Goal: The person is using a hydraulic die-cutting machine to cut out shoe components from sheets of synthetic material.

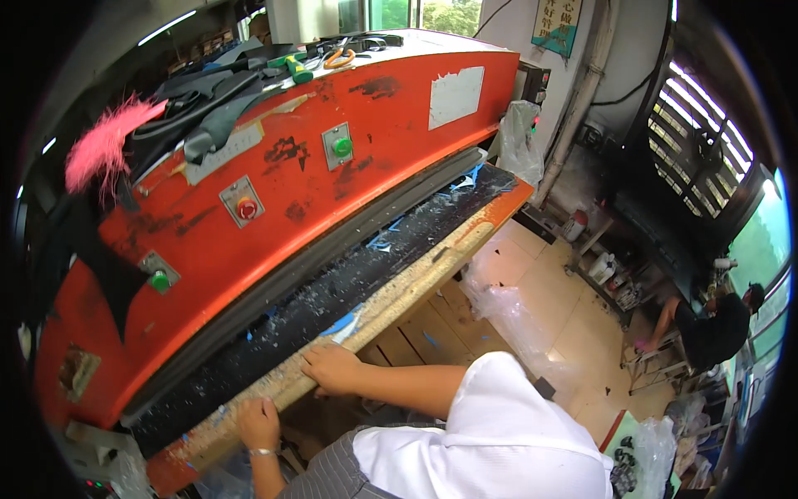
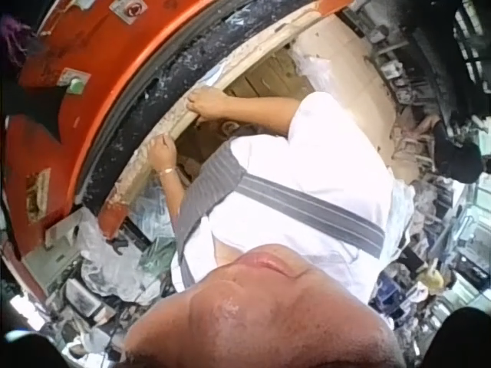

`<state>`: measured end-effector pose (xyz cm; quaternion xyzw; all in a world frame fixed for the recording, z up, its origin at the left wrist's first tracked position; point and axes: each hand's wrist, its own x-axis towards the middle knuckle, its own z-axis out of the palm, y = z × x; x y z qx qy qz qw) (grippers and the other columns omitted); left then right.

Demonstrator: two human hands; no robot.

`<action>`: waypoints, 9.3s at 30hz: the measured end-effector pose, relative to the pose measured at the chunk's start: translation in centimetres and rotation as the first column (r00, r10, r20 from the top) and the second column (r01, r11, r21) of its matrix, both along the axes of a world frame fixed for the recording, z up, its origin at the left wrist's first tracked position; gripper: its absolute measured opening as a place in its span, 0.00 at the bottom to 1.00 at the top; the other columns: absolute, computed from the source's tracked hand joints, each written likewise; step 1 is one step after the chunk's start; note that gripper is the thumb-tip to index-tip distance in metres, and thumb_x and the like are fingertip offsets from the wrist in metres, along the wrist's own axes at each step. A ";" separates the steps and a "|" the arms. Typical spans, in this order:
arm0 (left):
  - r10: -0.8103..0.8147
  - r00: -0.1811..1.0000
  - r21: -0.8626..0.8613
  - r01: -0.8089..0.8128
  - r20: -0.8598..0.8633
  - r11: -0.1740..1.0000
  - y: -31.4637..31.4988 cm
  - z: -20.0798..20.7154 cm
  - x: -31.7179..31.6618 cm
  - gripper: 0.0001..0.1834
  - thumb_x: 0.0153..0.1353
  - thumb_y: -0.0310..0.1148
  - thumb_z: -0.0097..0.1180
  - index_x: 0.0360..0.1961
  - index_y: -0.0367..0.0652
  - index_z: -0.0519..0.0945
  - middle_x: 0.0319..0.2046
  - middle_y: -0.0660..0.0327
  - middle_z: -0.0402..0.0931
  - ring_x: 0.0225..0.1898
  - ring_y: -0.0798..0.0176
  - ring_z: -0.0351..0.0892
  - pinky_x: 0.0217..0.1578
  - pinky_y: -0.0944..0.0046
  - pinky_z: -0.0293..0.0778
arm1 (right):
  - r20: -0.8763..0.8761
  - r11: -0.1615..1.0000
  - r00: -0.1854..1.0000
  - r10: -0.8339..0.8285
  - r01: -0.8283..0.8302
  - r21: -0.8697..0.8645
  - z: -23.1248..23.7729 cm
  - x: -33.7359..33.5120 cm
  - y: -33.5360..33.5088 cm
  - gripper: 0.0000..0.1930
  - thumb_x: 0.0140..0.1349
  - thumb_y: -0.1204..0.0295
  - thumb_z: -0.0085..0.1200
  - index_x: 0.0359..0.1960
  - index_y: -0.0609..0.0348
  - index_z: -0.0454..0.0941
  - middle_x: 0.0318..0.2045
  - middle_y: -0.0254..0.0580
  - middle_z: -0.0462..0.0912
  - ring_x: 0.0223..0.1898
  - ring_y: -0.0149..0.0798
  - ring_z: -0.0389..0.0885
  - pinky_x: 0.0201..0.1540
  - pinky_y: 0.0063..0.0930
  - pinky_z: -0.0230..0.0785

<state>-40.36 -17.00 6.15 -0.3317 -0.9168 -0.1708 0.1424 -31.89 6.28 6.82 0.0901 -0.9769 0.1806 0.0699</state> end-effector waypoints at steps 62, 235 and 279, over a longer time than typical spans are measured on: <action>-0.060 0.987 0.206 0.090 -0.149 0.974 5.1 -6.1 -23.7 0.18 0.55 0.30 0.55 0.48 0.54 0.84 0.34 0.63 0.71 0.40 0.57 0.70 0.46 0.58 0.65 | 0.022 0.992 0.996 -0.085 0.087 -0.094 -1.8 -27.3 0.2 0.18 0.45 0.65 0.63 0.40 0.56 0.84 0.42 0.49 0.82 0.49 0.51 0.74 0.52 0.37 0.69; -0.227 0.971 0.177 0.211 0.074 0.961 10.3 -1.5 -1.6 0.16 0.56 0.43 0.55 0.41 0.48 0.83 0.39 0.55 0.81 0.44 0.49 0.78 0.46 0.51 0.71 | -0.337 0.609 0.665 0.666 -0.746 -0.269 4.9 -3.7 2.5 0.25 0.60 0.49 0.54 0.45 0.60 0.78 0.41 0.51 0.81 0.44 0.56 0.76 0.46 0.47 0.70; -0.144 0.955 0.215 0.202 -0.258 0.955 4.8 -7.1 -6.8 0.05 0.53 0.35 0.62 0.27 0.48 0.79 0.27 0.60 0.69 0.35 0.53 0.70 0.37 0.54 0.65 | 0.524 0.940 0.849 -0.069 -0.120 0.318 1.9 -20.6 -3.3 0.22 0.40 0.57 0.67 0.34 0.61 0.86 0.30 0.45 0.86 0.30 0.43 0.85 0.34 0.34 0.79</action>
